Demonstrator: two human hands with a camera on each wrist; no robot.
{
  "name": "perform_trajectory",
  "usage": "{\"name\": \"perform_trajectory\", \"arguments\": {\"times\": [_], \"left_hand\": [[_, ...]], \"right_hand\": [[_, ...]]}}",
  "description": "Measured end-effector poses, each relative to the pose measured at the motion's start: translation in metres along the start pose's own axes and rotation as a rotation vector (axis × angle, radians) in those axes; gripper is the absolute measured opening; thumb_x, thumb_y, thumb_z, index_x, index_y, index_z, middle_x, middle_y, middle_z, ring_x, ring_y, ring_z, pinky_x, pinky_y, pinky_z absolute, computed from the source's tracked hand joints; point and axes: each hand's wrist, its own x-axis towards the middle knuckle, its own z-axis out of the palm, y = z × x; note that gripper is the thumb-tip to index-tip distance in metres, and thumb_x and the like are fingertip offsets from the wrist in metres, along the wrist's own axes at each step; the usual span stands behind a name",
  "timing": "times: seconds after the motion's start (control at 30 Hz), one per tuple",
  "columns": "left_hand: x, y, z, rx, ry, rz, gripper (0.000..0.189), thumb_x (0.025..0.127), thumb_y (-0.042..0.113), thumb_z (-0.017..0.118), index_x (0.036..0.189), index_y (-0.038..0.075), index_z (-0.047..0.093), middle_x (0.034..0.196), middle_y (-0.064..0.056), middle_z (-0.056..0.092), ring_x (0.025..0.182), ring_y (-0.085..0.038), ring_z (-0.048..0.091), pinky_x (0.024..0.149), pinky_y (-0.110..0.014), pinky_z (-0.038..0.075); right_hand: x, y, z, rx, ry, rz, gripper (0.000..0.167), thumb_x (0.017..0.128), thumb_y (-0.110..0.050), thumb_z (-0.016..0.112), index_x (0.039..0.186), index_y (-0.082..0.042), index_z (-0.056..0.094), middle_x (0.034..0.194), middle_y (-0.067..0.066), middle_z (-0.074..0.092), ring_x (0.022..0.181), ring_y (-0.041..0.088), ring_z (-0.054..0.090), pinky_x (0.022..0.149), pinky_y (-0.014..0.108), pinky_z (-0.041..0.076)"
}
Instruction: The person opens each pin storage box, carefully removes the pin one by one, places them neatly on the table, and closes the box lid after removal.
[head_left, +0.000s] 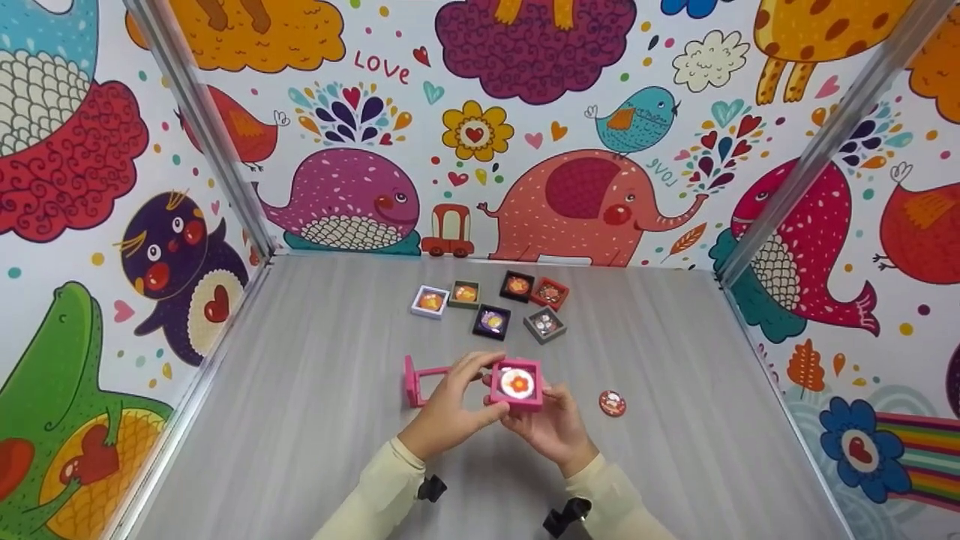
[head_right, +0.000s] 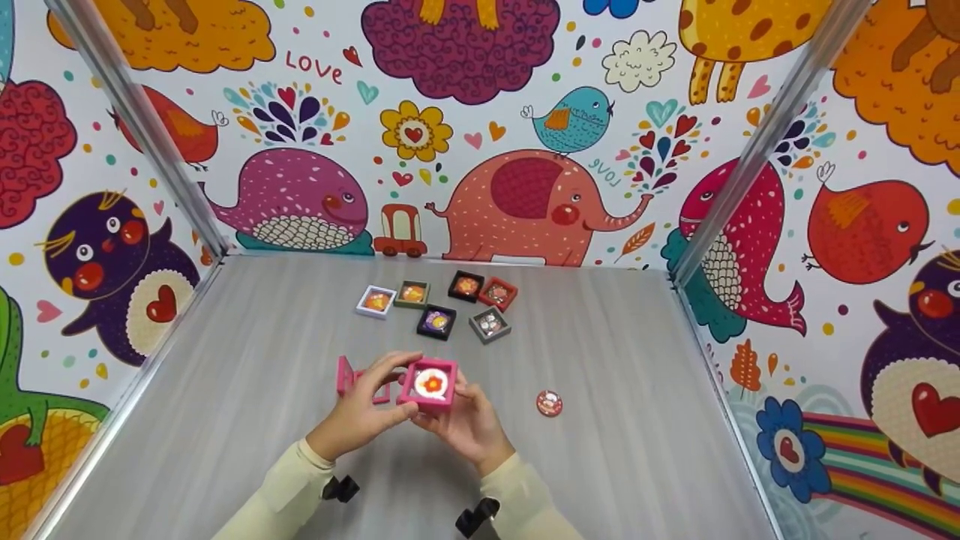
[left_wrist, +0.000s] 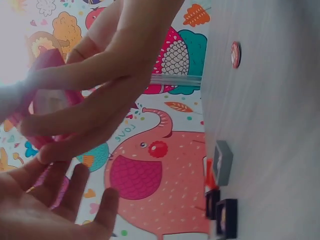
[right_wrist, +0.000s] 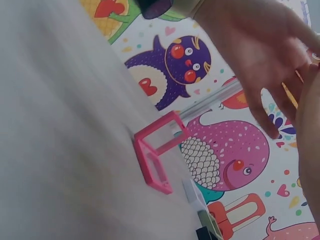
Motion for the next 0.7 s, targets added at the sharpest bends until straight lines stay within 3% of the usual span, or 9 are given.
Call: {"name": "perform_trajectory", "arguments": {"times": [0.17,0.3,0.53,0.7], "left_hand": [[0.001,0.01,0.0,0.138,-0.053,0.05,0.07,0.088,0.03,0.088,0.152,0.024,0.061,0.136,0.008,0.053,0.126,-0.016,0.05,0.103,-0.042,0.055],[0.003,0.014,0.002,0.177,-0.062,0.072,0.068,0.084,0.028,0.089,0.147,0.024,0.064,0.132,0.008,0.053,0.122,-0.014,0.052,0.101,-0.04,0.054],[0.006,0.025,0.001,0.335,-0.094,0.142,0.07,0.083,0.05,0.093,0.14,0.018,0.068,0.119,0.006,0.054,0.112,-0.012,0.052,0.092,-0.033,0.055],[0.007,0.032,0.001,0.46,-0.114,0.174,0.075,0.077,0.058,0.096,0.135,0.015,0.072,0.113,0.004,0.053,0.106,-0.012,0.05,0.086,-0.031,0.051]], "right_hand": [[-0.002,0.004,-0.005,-0.078,-0.018,0.016,0.05,0.103,-0.009,0.055,0.152,-0.009,0.048,0.154,0.021,0.05,0.139,0.038,0.054,0.114,0.044,0.05],[-0.002,0.005,-0.007,-0.101,-0.033,0.018,0.049,0.102,-0.009,0.056,0.151,-0.012,0.048,0.152,0.019,0.051,0.138,0.035,0.055,0.114,0.043,0.05],[-0.005,0.005,-0.008,-0.173,-0.061,0.05,0.045,0.102,-0.014,0.062,0.147,-0.014,0.053,0.145,0.012,0.058,0.131,0.027,0.059,0.11,0.036,0.053],[-0.005,0.008,-0.01,-0.213,-0.108,0.047,0.044,0.103,-0.013,0.059,0.147,-0.011,0.053,0.14,0.011,0.06,0.126,0.023,0.061,0.101,0.03,0.056]]}}
